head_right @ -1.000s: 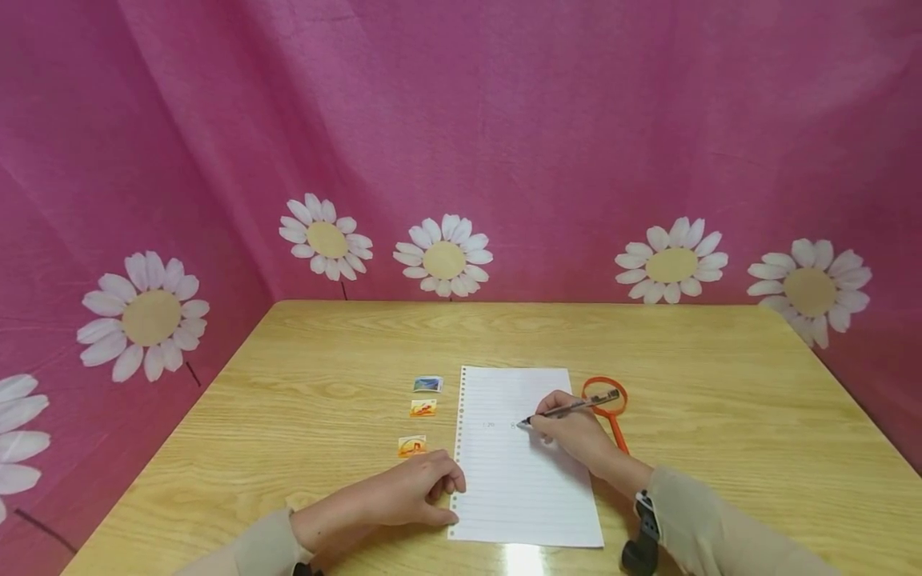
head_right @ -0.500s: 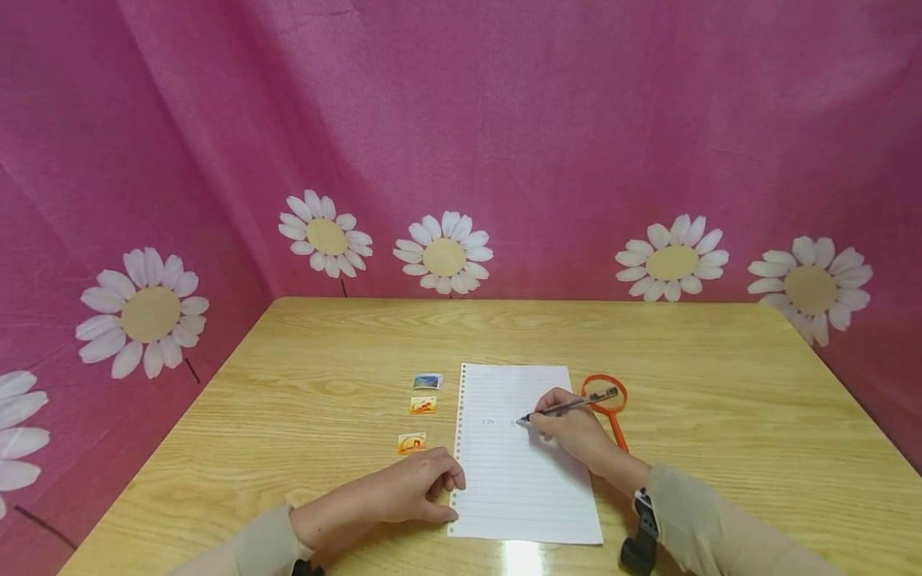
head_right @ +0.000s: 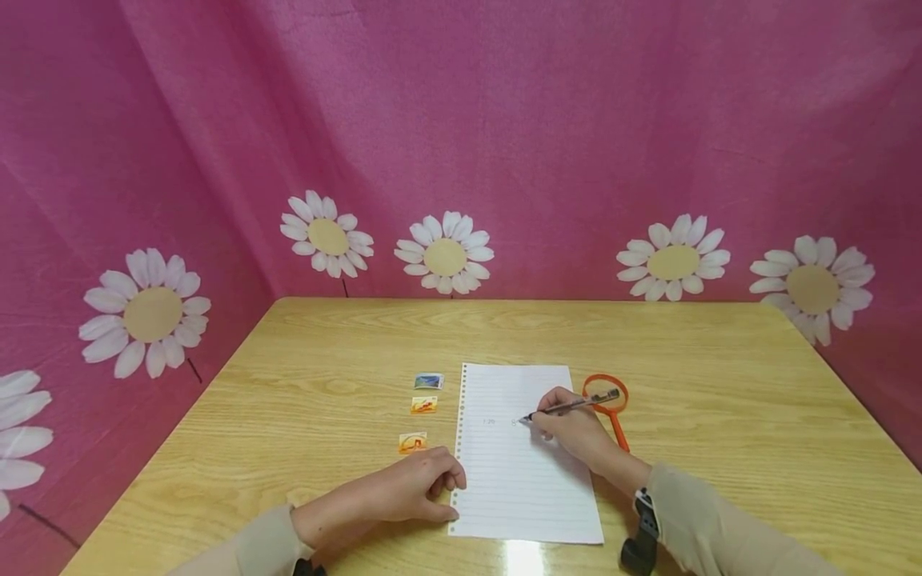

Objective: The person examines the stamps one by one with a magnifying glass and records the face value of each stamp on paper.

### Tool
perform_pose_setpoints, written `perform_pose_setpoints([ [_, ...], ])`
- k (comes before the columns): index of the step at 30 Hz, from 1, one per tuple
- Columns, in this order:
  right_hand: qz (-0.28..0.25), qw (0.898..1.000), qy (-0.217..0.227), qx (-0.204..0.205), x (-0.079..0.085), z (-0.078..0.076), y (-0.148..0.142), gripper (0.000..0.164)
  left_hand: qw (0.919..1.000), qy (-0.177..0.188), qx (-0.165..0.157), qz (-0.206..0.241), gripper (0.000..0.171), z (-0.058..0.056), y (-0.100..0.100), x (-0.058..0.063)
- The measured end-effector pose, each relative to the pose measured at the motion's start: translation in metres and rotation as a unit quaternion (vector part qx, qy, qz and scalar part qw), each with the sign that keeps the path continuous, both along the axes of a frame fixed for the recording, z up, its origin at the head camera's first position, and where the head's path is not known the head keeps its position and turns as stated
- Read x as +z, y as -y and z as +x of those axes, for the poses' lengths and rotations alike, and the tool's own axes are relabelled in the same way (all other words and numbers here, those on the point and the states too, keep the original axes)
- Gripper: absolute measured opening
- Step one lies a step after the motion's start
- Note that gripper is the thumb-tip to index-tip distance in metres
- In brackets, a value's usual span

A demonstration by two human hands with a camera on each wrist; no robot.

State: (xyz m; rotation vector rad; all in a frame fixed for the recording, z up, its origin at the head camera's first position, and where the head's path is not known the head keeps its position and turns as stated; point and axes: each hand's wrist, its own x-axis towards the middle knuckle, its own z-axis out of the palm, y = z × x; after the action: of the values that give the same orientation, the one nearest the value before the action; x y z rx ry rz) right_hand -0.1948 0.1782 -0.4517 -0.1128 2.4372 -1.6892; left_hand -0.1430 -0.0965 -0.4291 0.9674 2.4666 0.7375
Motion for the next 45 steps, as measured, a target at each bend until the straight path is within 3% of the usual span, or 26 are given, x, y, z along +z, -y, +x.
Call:
perform_pose_setpoints([
  [14, -0.005, 1.0, 0.014, 0.004, -0.0045, 0.0027, -0.0029, 0.014, 0.9999, 0.003, 0.006, -0.015, 0.025, 0.003, -0.0008, -0.0037],
  [45, -0.018, 0.999, -0.01, 0.029, -0.0051, -0.0015, -0.0059, 0.022, 0.9999, -0.01, 0.004, -0.012, 0.025, 0.0005, -0.0013, -0.001],
])
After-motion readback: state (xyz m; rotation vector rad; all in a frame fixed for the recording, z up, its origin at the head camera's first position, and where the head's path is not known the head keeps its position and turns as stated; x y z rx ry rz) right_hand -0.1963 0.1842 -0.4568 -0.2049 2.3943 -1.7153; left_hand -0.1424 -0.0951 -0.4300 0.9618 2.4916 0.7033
